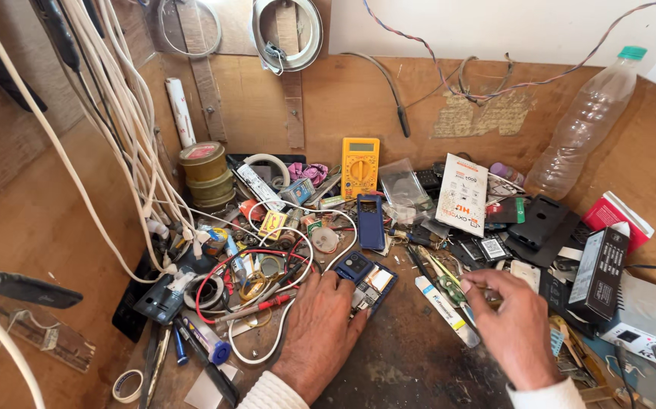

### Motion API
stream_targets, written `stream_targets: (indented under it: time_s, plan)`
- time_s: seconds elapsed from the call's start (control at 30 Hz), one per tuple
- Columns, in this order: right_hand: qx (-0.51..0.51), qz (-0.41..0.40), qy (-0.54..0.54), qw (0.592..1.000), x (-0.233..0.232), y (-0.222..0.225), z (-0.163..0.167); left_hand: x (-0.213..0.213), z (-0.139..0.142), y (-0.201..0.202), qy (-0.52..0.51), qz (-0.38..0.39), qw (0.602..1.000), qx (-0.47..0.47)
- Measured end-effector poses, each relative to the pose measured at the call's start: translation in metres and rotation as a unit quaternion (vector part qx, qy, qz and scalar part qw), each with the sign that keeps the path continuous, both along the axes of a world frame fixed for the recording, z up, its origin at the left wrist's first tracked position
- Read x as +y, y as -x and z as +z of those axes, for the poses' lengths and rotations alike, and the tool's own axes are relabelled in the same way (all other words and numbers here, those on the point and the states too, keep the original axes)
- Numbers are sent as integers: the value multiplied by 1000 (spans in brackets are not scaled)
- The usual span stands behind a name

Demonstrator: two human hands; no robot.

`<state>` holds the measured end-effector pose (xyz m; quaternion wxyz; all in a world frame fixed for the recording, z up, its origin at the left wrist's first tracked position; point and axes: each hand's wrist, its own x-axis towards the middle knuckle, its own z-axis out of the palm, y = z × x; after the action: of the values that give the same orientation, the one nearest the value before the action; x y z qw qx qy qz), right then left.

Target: The person uses a small flat tool to pry open the back cover of a blue mobile phone on a cluttered workbench. They remove the cover, expose the battery and internal components, then reattach the cover and press it into place. The person briefly touches a nearby power supply unit but does not connect it.

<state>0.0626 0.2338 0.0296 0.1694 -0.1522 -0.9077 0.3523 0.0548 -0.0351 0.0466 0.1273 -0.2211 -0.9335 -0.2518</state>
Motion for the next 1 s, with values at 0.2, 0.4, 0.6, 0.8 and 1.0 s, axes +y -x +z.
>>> stream_targets:
  time_s: [0.2,0.4,0.6,0.8,1.0]
  plan:
    - [-20,22,-83,996,14,28,3,-7,8,-6,-37,13,999,26]
    - [7,77,-146,986,7,54,5,-21,17,-15,-33,40,999,9]
    - [61,158,-202,965,-13,98,10,-30,14,-17,-26,59,997,44]
    - [25,180,-225,957,-19,124,-1,-48,4,-22,-43,61,997,34]
    - [-24,180,-178,967,-9,143,-12,-58,-1,-25,-47,80,996,9]
